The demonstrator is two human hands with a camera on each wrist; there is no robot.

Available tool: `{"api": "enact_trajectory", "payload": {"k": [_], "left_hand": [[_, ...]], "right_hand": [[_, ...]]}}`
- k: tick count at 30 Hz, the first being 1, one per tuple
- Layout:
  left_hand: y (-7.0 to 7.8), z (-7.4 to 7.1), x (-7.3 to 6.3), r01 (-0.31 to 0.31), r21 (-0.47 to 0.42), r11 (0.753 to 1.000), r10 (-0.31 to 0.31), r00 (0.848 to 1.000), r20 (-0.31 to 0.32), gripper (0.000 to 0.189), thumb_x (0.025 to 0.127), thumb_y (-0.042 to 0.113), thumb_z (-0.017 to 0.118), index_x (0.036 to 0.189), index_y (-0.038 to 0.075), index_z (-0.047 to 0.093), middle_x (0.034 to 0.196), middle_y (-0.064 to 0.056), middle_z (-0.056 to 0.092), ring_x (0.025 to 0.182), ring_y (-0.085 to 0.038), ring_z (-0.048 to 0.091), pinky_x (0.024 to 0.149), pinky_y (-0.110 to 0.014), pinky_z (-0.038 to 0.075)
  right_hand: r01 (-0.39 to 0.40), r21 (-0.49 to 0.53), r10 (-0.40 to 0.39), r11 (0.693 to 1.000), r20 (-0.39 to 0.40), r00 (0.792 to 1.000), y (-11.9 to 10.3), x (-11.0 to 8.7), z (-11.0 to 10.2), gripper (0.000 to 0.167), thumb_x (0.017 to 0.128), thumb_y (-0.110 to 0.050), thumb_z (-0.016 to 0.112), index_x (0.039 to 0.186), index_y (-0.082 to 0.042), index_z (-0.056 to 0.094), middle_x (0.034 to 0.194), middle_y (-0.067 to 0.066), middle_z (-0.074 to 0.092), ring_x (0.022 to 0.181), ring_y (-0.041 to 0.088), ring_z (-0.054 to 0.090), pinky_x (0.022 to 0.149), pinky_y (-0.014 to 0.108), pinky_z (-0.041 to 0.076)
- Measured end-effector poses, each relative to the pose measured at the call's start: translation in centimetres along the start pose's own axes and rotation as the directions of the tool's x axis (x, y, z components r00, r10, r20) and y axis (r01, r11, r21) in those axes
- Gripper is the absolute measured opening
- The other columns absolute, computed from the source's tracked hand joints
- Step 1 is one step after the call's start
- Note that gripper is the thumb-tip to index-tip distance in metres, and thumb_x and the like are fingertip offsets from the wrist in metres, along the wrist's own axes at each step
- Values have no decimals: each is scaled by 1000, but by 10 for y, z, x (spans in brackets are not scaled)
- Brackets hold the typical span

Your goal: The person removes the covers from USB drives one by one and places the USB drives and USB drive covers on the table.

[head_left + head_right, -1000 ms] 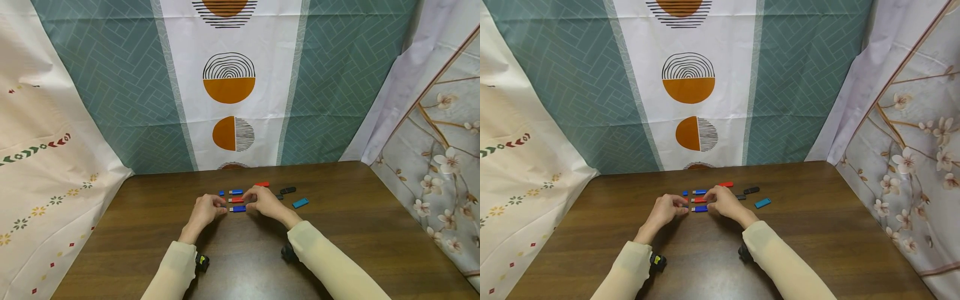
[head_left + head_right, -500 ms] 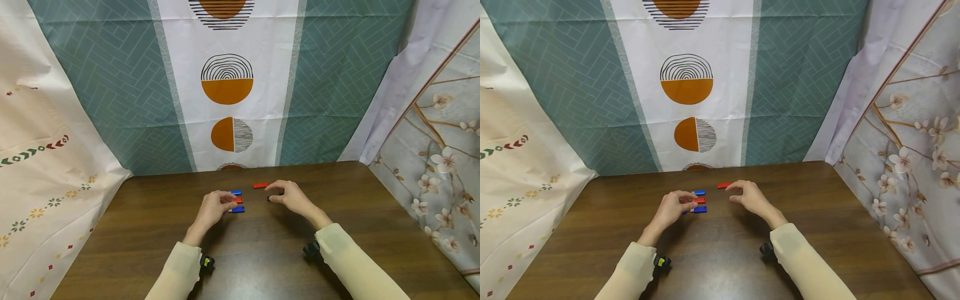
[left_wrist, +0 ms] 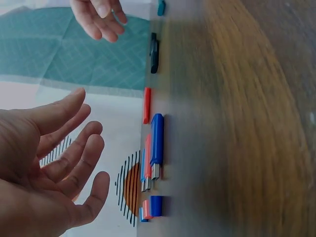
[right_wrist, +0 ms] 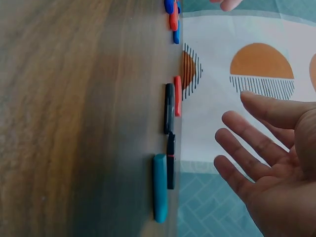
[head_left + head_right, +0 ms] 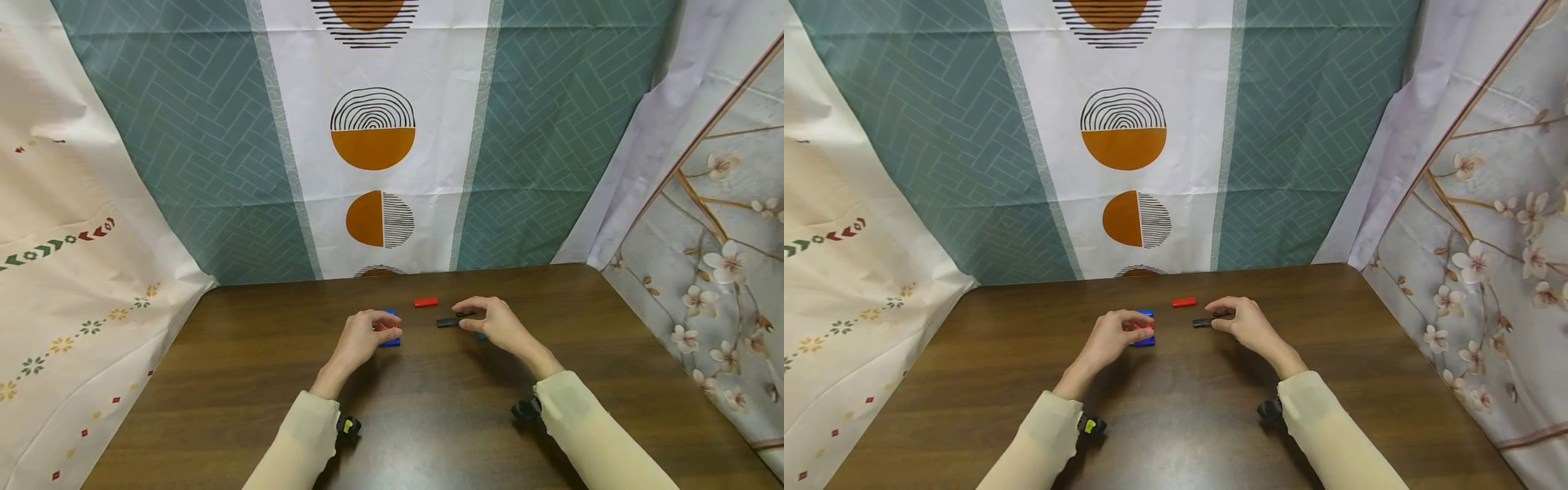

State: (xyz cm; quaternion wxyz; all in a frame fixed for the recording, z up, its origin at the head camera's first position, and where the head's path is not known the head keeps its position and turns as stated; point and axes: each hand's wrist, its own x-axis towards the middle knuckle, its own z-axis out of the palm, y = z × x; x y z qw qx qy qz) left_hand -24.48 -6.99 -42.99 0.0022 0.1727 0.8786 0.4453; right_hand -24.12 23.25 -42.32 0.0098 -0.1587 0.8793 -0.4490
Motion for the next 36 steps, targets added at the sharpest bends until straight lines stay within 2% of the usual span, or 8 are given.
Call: {"api": "enact_trajectory", "payload": {"k": [7,12,17,23,28,36], "left_hand": [[0,3,1,-3,-12,1000,3,1000,17,23,95,20,78,115,9,79,112,-5,77,96,-21,67,77,-35,56],[1,4,3,-12,-11,1000,12,1000,22,24,95,22,78,116,9,79,111,-3,76,95,-21,68,77,-35,56],[4,5,5,-13,-8,1000,14,1000,22,24,95,22,78,116,9,79,111,-1,76,97,-22,68,79,-36,56],[5,6,13,-11,-13,1000,11,1000,20,25,95,20,78,119,10,78,112,-2,76,100,-22,67,84,-39,57],[5,8,19,7,-19,1000,-7,1000,21,28,95,21,78,121,10,77,117,-3,73,102,-23,67,86,-39,58],[5,12,30,-20,23,1000,20,1000,-4,28,95,21,78,121,10,77,117,-5,74,105,-24,67,92,-45,55]], "right_hand": [[-4,-19,3,1000,-20,1000,9,-2,-4,34,94,-6,76,128,-4,72,127,17,70,120,36,61,99,55,49],[16,-19,-16,1000,-23,1000,13,-1,-6,34,95,-5,75,129,-1,71,127,19,70,119,37,62,98,56,49],[3,-3,-3,1000,-21,1000,13,3,-6,34,96,-4,74,129,0,70,128,18,70,119,37,62,99,56,50],[-11,-4,11,1000,-18,1000,9,12,-5,34,97,-6,73,131,-1,70,130,15,69,122,38,62,99,55,52],[0,-19,0,1000,-20,1000,7,22,-3,34,96,-5,74,129,0,70,129,18,70,120,38,63,99,55,51],[39,14,-39,999,23,999,14,43,-5,37,95,-5,75,130,4,68,131,23,68,122,42,62,104,60,48]]}}
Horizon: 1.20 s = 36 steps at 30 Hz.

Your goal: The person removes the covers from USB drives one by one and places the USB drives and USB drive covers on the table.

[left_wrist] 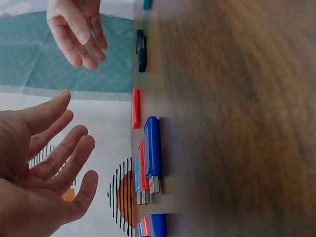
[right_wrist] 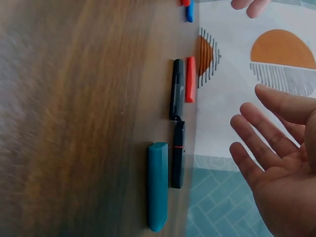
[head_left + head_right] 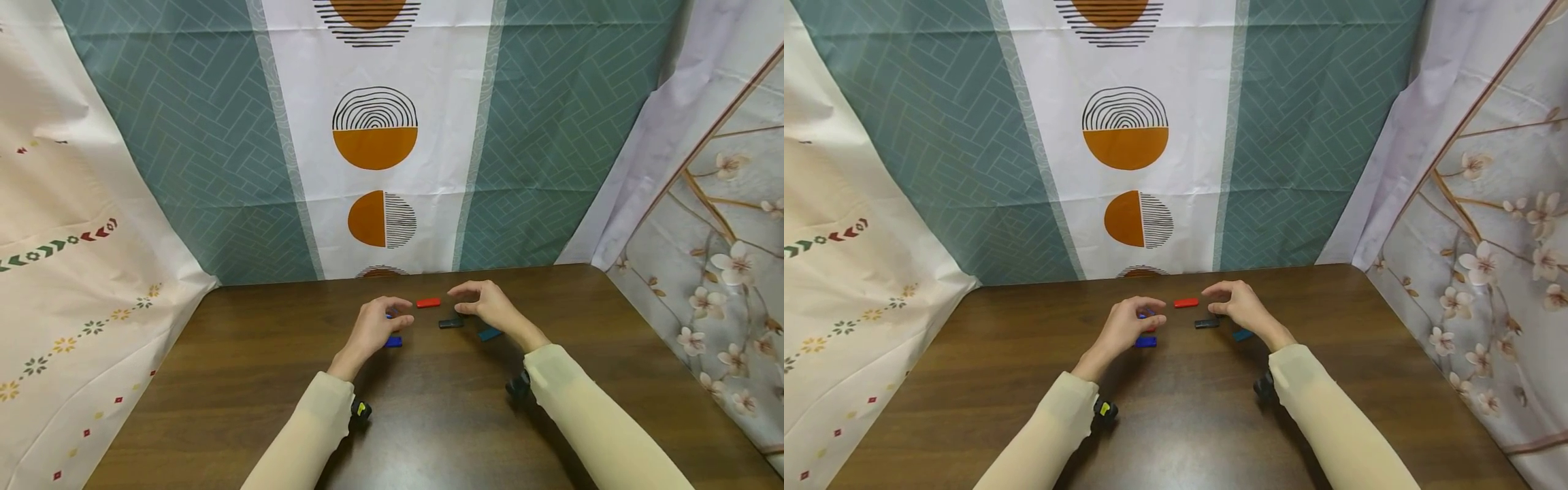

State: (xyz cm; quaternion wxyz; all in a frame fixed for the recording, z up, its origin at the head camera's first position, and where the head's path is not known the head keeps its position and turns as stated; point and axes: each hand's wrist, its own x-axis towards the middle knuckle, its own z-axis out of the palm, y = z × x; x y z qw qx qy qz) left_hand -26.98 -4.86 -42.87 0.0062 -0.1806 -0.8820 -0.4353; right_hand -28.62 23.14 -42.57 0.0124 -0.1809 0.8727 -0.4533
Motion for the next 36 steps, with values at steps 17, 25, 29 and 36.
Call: {"api": "enact_trajectory", "payload": {"k": [17,25,29,36], "left_hand": [[0,6,19,29,-16,999,-29,999,26,33,96,25,77,125,11,76,123,-3,70,110,-24,66,91,-41,56],[0,5,21,34,-25,999,-34,999,22,29,97,22,76,124,12,76,122,-2,71,111,-24,66,91,-41,57],[-1,5,21,29,-28,999,-28,999,23,30,96,23,77,124,11,76,122,-2,72,111,-24,67,94,-42,56],[-3,5,20,20,-13,1000,-20,1000,18,27,97,22,77,122,12,77,122,-4,71,110,-24,67,94,-43,56]], "right_hand": [[-67,-43,71,997,108,992,13,44,8,37,95,-5,74,131,2,69,139,21,64,135,43,52,111,60,41],[-63,-87,73,994,121,990,17,56,18,36,93,-2,75,128,4,70,136,21,66,134,44,53,112,62,39],[-73,-87,84,994,128,988,17,58,22,35,92,0,75,127,4,71,133,22,67,130,44,56,111,61,40],[-88,-83,98,993,118,988,20,64,30,35,91,2,75,126,4,72,131,22,68,127,42,58,110,58,42]]}}
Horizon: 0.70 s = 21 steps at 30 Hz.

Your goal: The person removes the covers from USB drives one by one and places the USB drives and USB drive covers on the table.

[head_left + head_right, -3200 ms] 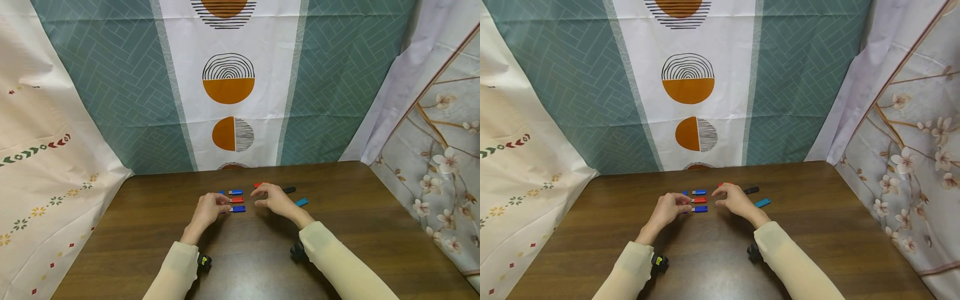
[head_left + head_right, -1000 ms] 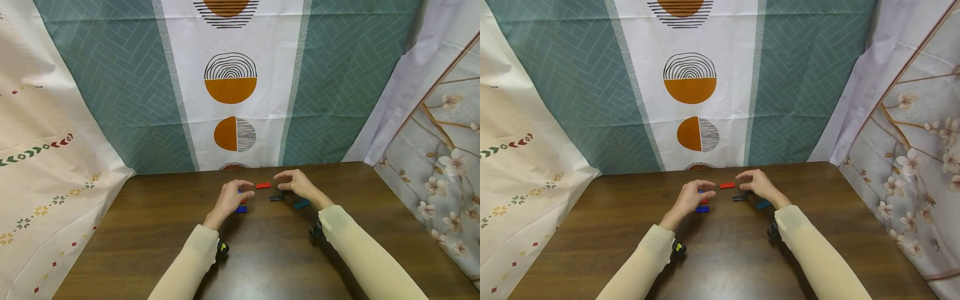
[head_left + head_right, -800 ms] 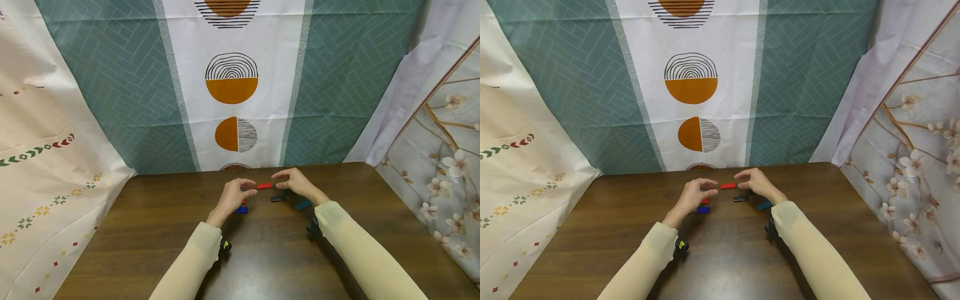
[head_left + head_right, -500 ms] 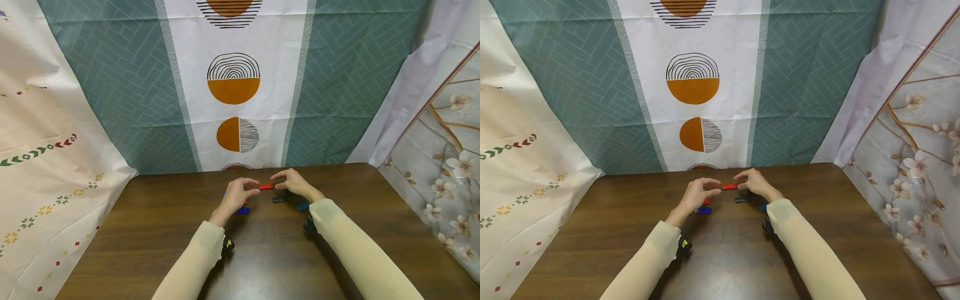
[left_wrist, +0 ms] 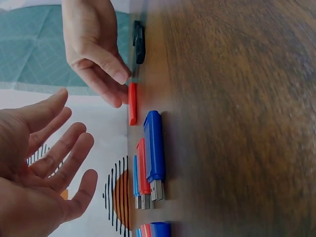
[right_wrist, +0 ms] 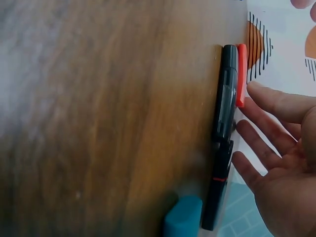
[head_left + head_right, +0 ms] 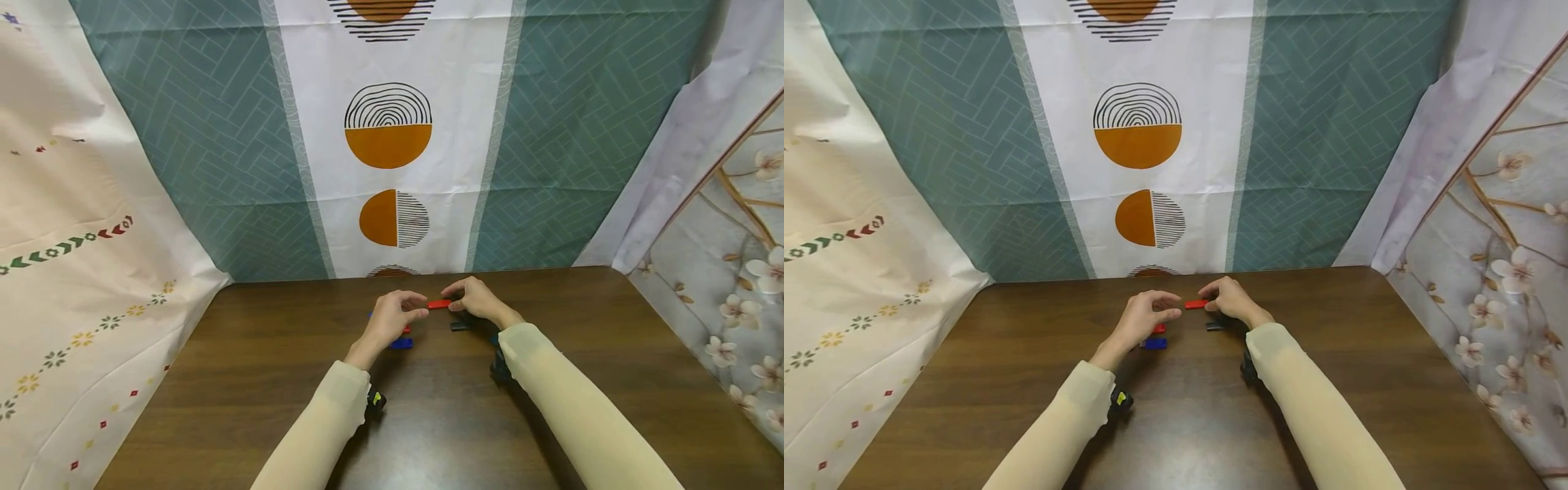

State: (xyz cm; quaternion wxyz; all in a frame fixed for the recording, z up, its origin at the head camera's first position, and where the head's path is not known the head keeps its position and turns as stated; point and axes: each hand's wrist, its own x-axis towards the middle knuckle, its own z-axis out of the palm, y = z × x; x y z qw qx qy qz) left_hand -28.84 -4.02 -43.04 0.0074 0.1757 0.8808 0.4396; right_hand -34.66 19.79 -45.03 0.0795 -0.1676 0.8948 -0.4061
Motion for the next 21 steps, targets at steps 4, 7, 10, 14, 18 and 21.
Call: {"api": "enact_trajectory", "payload": {"k": [4,7,10,14,18,21], "left_hand": [[0,1,1,2,1,1000,-2,1000,-1,26,97,21,76,122,13,77,123,-6,71,110,-25,66,94,-44,55],[-1,2,2,5,2,1000,-5,1000,-1,27,97,21,76,123,12,77,123,-7,71,109,-25,66,95,-45,55],[-3,2,4,9,4,1000,-9,1000,0,27,97,20,76,123,11,76,124,-7,71,109,-25,66,94,-45,55],[-5,4,6,19,12,1000,-19,1000,8,28,97,20,76,123,11,76,124,-7,71,107,-25,67,90,-43,56],[-6,6,9,23,18,1000,-24,1000,15,28,97,20,76,124,11,76,121,-4,73,106,-24,67,86,-41,57],[-7,6,12,26,16,1000,-26,999,19,29,97,21,76,124,11,76,119,-3,74,104,-23,67,84,-39,57]], "right_hand": [[3,-24,-4,1000,-21,1000,1,3,4,35,89,3,77,123,4,73,127,22,70,123,41,61,107,56,45],[12,-55,-14,998,-35,999,1,5,6,34,87,4,78,121,4,74,123,21,71,118,39,63,105,54,47],[20,-73,-23,997,-37,999,0,7,8,34,86,6,79,119,4,75,118,18,71,114,37,62,103,53,48],[23,-84,-26,996,-37,999,2,10,12,33,85,8,78,117,3,76,112,15,71,110,34,61,101,51,48],[29,-114,-34,993,-42,999,4,12,14,31,85,7,79,115,2,77,107,13,71,106,32,61,97,49,49],[42,-149,-49,988,-44,998,3,13,14,27,85,5,81,111,2,78,104,11,71,103,31,62,95,49,49]]}}
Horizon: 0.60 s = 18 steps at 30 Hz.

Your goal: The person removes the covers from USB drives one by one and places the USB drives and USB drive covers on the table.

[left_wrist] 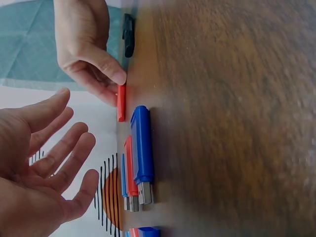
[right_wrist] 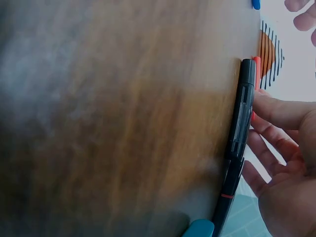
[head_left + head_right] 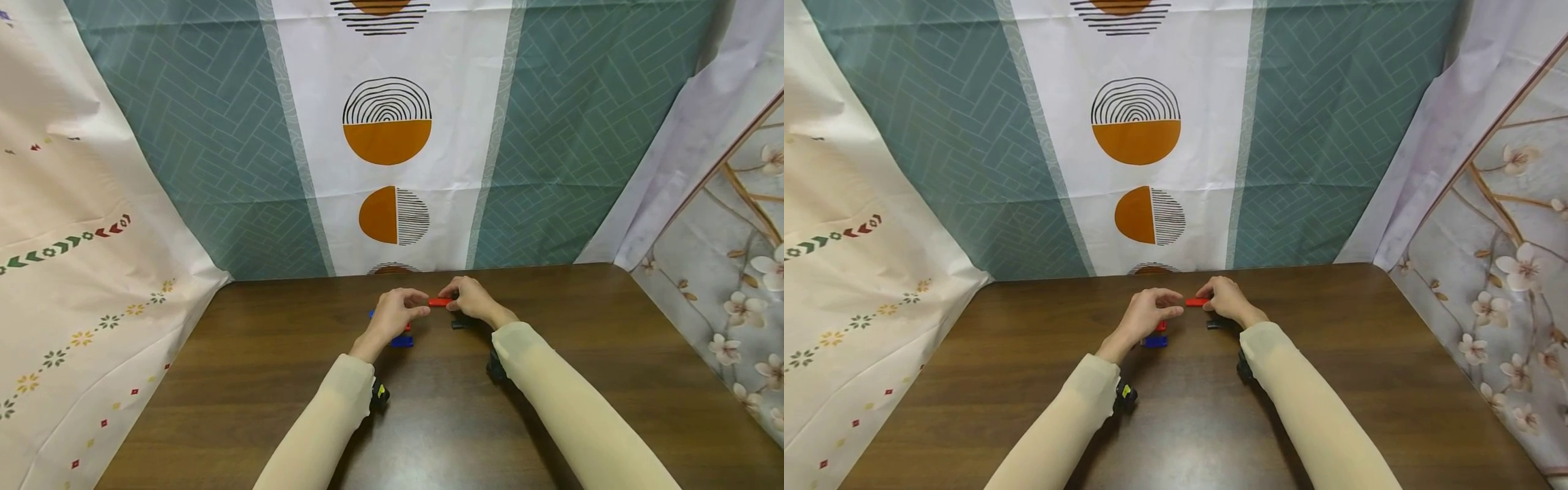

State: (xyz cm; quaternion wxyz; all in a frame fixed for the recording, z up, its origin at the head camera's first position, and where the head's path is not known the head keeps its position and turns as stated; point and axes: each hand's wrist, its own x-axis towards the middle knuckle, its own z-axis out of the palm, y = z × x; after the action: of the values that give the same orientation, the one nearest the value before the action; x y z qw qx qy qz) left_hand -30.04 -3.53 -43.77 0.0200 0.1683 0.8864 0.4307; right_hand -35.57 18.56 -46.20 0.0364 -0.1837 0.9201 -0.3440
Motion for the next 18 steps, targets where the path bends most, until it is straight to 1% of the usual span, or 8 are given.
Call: {"api": "enact_trajectory", "payload": {"k": [5,9,12,16,18], "left_hand": [[0,0,2,3,5,1000,-3,1000,7,29,97,21,76,124,11,76,116,-2,74,101,-22,67,79,-36,57],[2,-2,2,-4,3,1000,4,1000,-1,28,97,21,77,123,12,77,113,-2,75,99,-21,67,78,-36,57],[5,-3,1,-9,2,1000,9,1000,-8,27,97,21,77,123,13,77,114,-3,73,99,-21,66,78,-36,56],[6,-3,-1,-13,5,1000,13,1000,-10,28,97,23,77,122,14,77,114,-3,72,99,-20,66,79,-35,56],[7,-3,-2,-11,7,1000,11,1000,-11,28,96,24,77,123,14,77,115,-2,72,99,-20,66,79,-34,57]], "right_hand": [[3,-33,-3,999,11,1000,-1,-1,-2,23,86,3,81,109,2,79,103,10,71,104,31,61,96,49,48],[-10,-19,11,1000,26,1000,-3,-3,-6,23,88,2,79,111,3,78,106,13,72,105,32,63,97,48,50],[-19,2,19,1000,30,999,-5,-5,-10,24,90,1,78,114,4,77,109,14,73,104,31,65,95,48,53],[-30,27,30,999,22,999,-8,-11,-14,24,92,0,77,116,2,76,110,13,72,101,29,64,92,47,54],[-23,33,23,999,10,1000,-11,-16,-15,24,92,0,77,116,3,76,108,13,71,99,28,63,91,46,53]]}}
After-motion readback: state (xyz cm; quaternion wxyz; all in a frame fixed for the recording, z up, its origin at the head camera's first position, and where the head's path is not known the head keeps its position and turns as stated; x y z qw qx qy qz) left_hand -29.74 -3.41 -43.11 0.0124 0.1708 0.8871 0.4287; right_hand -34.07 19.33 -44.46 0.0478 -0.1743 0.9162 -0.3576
